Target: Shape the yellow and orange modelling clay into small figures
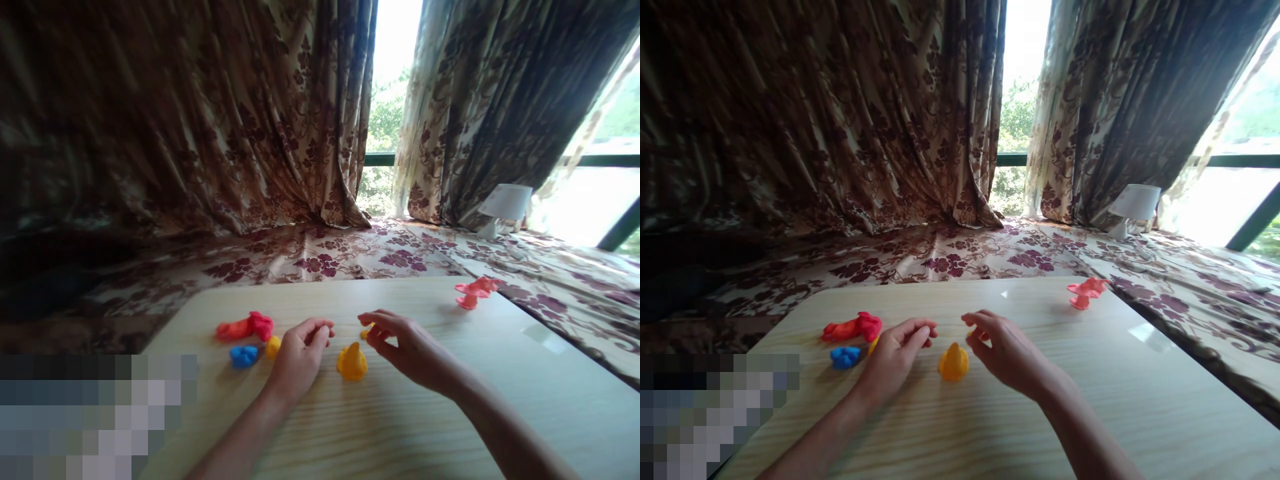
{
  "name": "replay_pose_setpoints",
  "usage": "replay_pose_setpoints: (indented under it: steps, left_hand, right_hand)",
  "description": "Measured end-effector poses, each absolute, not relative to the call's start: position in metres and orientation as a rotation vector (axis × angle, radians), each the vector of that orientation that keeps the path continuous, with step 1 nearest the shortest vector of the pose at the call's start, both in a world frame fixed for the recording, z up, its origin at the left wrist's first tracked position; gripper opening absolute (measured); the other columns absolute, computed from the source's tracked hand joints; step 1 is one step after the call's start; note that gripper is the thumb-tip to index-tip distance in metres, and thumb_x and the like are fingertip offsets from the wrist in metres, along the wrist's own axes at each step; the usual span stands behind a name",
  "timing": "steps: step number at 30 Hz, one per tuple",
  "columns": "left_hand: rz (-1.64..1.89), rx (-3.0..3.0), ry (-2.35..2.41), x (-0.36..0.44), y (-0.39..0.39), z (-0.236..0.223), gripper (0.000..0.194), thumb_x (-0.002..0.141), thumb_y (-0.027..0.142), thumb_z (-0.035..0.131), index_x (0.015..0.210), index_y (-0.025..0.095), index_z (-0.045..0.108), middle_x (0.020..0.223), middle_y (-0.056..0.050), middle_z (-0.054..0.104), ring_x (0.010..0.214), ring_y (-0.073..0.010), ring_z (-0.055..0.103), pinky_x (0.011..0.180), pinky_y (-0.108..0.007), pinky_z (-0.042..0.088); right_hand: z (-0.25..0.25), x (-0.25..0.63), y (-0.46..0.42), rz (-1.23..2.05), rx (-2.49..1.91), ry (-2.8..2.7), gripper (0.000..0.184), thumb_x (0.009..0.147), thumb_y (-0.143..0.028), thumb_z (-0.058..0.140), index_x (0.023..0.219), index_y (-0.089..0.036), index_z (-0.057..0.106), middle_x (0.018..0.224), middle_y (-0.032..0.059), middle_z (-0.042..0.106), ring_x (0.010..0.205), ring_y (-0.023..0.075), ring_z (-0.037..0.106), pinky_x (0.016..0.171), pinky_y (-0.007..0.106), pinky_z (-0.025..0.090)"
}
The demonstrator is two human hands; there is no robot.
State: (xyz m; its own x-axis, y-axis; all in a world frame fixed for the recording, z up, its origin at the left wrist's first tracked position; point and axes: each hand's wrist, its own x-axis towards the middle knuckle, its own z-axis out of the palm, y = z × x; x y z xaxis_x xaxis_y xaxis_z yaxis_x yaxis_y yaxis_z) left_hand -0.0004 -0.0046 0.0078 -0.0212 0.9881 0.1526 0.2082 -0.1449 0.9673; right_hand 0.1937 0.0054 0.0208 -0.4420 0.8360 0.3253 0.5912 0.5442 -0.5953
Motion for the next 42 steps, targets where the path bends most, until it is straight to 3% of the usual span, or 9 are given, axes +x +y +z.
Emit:
replay_pose_setpoints:
  steps: [4, 7, 10, 16, 21, 26, 32, 36, 42]
  left_hand:
    - [1.118, 1.622, 1.231, 0.010, -0.009, 0.003, 0.029, 0.071, 0.030, 0.061, 0.096, 0.017, 0.067, 0.086, -0.006, 0.067, 0.073, -0.0152, 0.058, 0.068, -0.025, 0.047]
    - [1.096, 1.744, 1.173, 0.015, -0.009, -0.002, 0.022, 0.071, 0.027, 0.061, 0.090, 0.018, 0.069, 0.081, -0.004, 0.064, 0.066, -0.0128, 0.055, 0.061, -0.022, 0.046]
    - [1.201, 1.815, 1.175, 0.013, -0.008, 0.000, 0.014, 0.074, 0.022, 0.058, 0.084, 0.019, 0.068, 0.079, -0.002, 0.064, 0.068, -0.0127, 0.056, 0.067, -0.023, 0.047]
    - [1.383, 1.909, 1.173, 0.007, -0.013, 0.010, 0.014, 0.077, 0.019, 0.057, 0.089, 0.022, 0.065, 0.093, -0.003, 0.064, 0.085, -0.0150, 0.059, 0.081, -0.026, 0.047]
    - [1.399, 2.051, 1.087, 0.010, -0.018, 0.010, 0.022, 0.079, 0.015, 0.055, 0.097, 0.025, 0.064, 0.096, -0.003, 0.058, 0.094, -0.0152, 0.056, 0.085, -0.026, 0.045]
    - [1.378, 2.178, 0.997, 0.010, -0.022, 0.010, 0.030, 0.080, 0.011, 0.052, 0.104, 0.027, 0.061, 0.095, -0.003, 0.057, 0.092, -0.0150, 0.056, 0.082, -0.026, 0.047]
    - [1.384, 2.279, 0.955, 0.010, -0.021, 0.007, 0.040, 0.078, 0.005, 0.052, 0.111, 0.027, 0.056, 0.102, -0.004, 0.055, 0.098, -0.0164, 0.054, 0.085, -0.030, 0.047]
    - [1.389, 2.325, 0.937, 0.009, -0.020, 0.004, 0.038, 0.078, 0.005, 0.053, 0.110, 0.026, 0.057, 0.102, -0.004, 0.054, 0.098, -0.0154, 0.054, 0.083, -0.029, 0.049]
    - [1.396, 2.411, 0.901, 0.009, -0.021, 0.003, 0.038, 0.078, 0.003, 0.054, 0.109, 0.024, 0.056, 0.102, -0.005, 0.055, 0.098, -0.0153, 0.055, 0.083, -0.028, 0.049]
  right_hand:
    - [0.025, 0.198, 0.006, 0.473, -1.198, -2.249, 0.025, 0.081, -0.010, 0.045, 0.085, -0.019, 0.068, 0.079, 0.0037, 0.068, 0.065, 0.0136, 0.060, 0.058, 0.022, 0.044]
    - [0.025, 0.195, 0.005, 0.469, -1.282, -2.333, 0.025, 0.077, -0.009, 0.047, 0.069, -0.018, 0.068, 0.064, 0.0017, 0.067, 0.056, 0.0127, 0.057, 0.052, 0.022, 0.037]
    - [0.025, 0.194, 0.006, 0.486, -1.449, -2.229, 0.031, 0.083, -0.021, 0.044, 0.061, -0.017, 0.065, 0.055, 0.0018, 0.064, 0.050, 0.0126, 0.053, 0.049, 0.023, 0.033]
    - [0.021, 0.191, 0.011, 0.834, -1.447, -1.898, 0.053, 0.090, -0.049, 0.029, 0.067, -0.015, 0.062, 0.057, 0.0019, 0.062, 0.051, 0.0122, 0.055, 0.050, 0.022, 0.037]
    - [0.018, 0.182, 0.009, 0.828, -1.342, -1.844, 0.037, 0.087, -0.041, 0.043, 0.061, -0.017, 0.054, 0.052, -0.0028, 0.053, 0.048, 0.0093, 0.048, 0.046, 0.019, 0.034]
    - [0.020, 0.180, 0.008, 0.821, -1.345, -1.799, 0.041, 0.088, -0.041, 0.039, 0.058, -0.017, 0.051, 0.051, -0.0035, 0.050, 0.049, 0.0089, 0.045, 0.047, 0.019, 0.033]
    - [0.015, 0.178, 0.008, 0.771, -1.251, -1.804, 0.030, 0.086, -0.034, 0.046, 0.062, -0.016, 0.054, 0.055, -0.0039, 0.049, 0.052, 0.0085, 0.042, 0.047, 0.018, 0.031]
    - [0.015, 0.179, 0.009, 0.781, -1.278, -1.767, 0.039, 0.089, -0.038, 0.039, 0.058, -0.016, 0.051, 0.051, -0.0041, 0.046, 0.050, 0.0083, 0.041, 0.046, 0.019, 0.030]
    - [0.017, 0.177, 0.007, 0.711, -1.241, -1.793, 0.032, 0.085, -0.035, 0.048, 0.060, -0.015, 0.055, 0.052, -0.0042, 0.046, 0.050, 0.0078, 0.039, 0.046, 0.018, 0.029]
